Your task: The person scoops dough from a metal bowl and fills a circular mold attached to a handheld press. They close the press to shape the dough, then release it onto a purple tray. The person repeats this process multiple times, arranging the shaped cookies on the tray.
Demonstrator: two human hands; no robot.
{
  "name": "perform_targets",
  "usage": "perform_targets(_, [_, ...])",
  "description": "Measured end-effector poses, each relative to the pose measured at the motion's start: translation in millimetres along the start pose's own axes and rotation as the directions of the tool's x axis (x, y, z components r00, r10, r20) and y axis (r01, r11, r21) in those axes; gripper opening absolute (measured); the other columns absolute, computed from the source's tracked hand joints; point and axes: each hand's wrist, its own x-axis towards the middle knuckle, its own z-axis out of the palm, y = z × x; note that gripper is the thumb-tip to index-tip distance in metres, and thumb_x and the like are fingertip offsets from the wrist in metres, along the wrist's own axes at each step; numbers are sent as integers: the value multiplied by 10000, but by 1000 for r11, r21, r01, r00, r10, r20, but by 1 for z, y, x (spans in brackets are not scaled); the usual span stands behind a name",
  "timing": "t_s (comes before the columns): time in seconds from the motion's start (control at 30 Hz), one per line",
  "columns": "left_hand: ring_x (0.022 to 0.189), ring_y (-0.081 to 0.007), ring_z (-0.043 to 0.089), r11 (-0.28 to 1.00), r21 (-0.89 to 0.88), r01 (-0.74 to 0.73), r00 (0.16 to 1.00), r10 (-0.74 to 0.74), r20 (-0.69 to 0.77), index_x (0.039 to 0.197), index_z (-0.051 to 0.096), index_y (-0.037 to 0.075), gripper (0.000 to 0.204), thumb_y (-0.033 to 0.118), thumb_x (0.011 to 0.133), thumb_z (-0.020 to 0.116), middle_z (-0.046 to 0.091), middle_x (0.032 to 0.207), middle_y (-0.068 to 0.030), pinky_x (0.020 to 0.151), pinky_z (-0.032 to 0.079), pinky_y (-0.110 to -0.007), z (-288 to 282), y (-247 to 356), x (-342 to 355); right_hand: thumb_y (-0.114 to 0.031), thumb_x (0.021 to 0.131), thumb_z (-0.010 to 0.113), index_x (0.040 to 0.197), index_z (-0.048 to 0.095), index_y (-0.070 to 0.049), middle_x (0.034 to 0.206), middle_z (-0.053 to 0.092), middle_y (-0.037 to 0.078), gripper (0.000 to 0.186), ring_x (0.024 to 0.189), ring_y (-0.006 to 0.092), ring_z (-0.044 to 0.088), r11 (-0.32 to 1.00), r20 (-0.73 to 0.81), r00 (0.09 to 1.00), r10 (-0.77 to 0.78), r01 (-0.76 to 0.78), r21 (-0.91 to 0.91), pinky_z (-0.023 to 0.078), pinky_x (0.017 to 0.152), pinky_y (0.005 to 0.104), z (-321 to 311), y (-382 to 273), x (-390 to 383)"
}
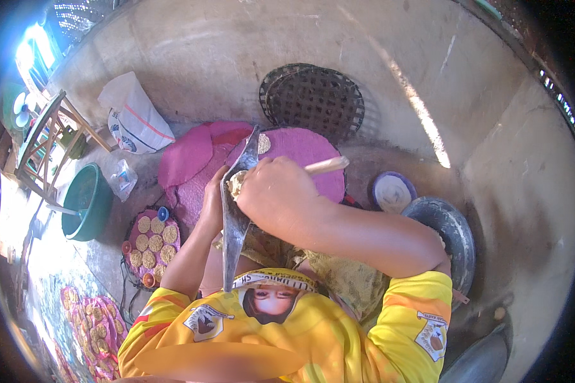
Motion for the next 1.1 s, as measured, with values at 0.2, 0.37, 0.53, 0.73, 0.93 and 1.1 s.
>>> perform_targets(0.2, [818,-209,591,993,17,-113,987,114,-117,1050,503,-5,293,189,873,373,578,920,-143,710,497,-315,-22,1,18,-121,686,537,831,586,-42,696,551,41,172,708,174,561,1000,-153,988,2,-1,8,459,580,315,2,10,-22])
perform_targets(0.37, [715,-107,554,865,287,-412,910,376,175,952,553,-5,206,6,747,563,580,842,-50,645,475,-213,-30,23,11,-83,742,555,891,611,-61,730,599,64,161,644,207,600,859,-305,852,425,-274,432,484,562,316,31,43,-37])
perform_targets(0.53, [694,-116,566,944,221,-246,960,205,193,1041,529,2,215,56,840,475,578,850,-42,609,491,-234,-18,13,7,-93,767,580,891,620,-45,780,628,91,139,638,236,611,738,-378,799,467,-117,665,488,563,309,100,22,-27])
perform_targets(0.73, [879,-194,579,975,0,-224,962,221,160,1101,487,-7,413,334,872,452,568,992,-118,764,506,-358,-48,-13,38,-115,764,603,833,635,-44,713,619,94,104,619,198,610,643,-229,890,393,-88,761,478,543,300,94,16,-61])
perform_targets(0.93, [780,-220,572,950,129,-286,957,277,81,1093,464,9,634,-17,526,747,557,894,-117,644,513,-338,-103,36,13,-119,754,589,888,638,-25,757,638,130,171,687,240,626,331,489,558,671,-815,476,479,650,316,64,85,-190])
perform_targets(1.1, [776,-194,512,776,122,-618,786,614,77,913,533,-30,333,-48,586,592,531,811,-103,655,433,-290,-121,60,-3,-3,723,556,917,630,-19,891,628,140,208,809,246,615,336,392,397,830,-917,217,469,704,304,105,74,-248])
